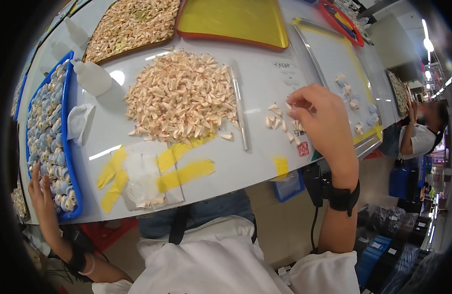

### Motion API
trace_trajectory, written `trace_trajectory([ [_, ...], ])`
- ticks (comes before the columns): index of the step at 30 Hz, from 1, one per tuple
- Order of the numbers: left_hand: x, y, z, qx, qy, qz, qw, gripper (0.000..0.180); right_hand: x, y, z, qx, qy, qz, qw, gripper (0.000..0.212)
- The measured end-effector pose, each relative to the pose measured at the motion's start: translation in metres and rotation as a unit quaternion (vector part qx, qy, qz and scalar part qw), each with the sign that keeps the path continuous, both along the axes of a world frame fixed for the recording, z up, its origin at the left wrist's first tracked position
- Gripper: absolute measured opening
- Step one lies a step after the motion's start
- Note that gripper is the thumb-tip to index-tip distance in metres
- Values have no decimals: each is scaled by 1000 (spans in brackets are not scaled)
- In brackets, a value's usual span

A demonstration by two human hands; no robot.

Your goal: The person prepares a glue bottle by attaching a nozzle and cutting its tip with pliers. They then pick up small doll heads from a blue tray and attach small white hair pieces to the top of each head using glue. The finished doll heads are placed back into the tray.

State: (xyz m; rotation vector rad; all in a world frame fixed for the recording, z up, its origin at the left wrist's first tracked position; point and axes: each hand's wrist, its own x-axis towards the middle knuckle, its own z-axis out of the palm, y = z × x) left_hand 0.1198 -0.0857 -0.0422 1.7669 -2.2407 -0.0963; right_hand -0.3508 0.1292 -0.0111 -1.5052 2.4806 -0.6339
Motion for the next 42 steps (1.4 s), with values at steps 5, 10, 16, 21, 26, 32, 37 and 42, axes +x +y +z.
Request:
trace_trajectory([
  [5, 8, 17, 4, -63, -14, -26, 998, 30, 3, -7, 2, 28, 59, 25, 998, 10],
  [10, -18, 38, 21, -25, 118, 8, 993, 27, 6, -5, -5, -17, 104, 49, 993, 10],
  [16, 4, 25, 26, 21, 152, 31, 988, 24, 3, -3, -10, -11, 74, 12, 997, 10],
  [21, 16, -1, 58, 14, 58, 7, 998, 23, 2, -7, -9, -29, 67, 33, 997, 9],
  [26, 0, -60, 58, 74, 112, -116, 984, 20, -3, -9, -2, -13, 92, 60, 994, 9],
  [32, 4, -57, 64, 161, 85, -145, 973, 18, -6, -9, -7, -28, 120, 58, 991, 9],
  [37, 4, -8, 78, 93, 365, -130, 917, 18, -5, -2, -3, -46, 114, -4, 992, 7],
  [42, -13, 51, 53, 72, 473, -238, 845, 26, -7, 15, 11, -92, 104, -30, 990, 13],
])
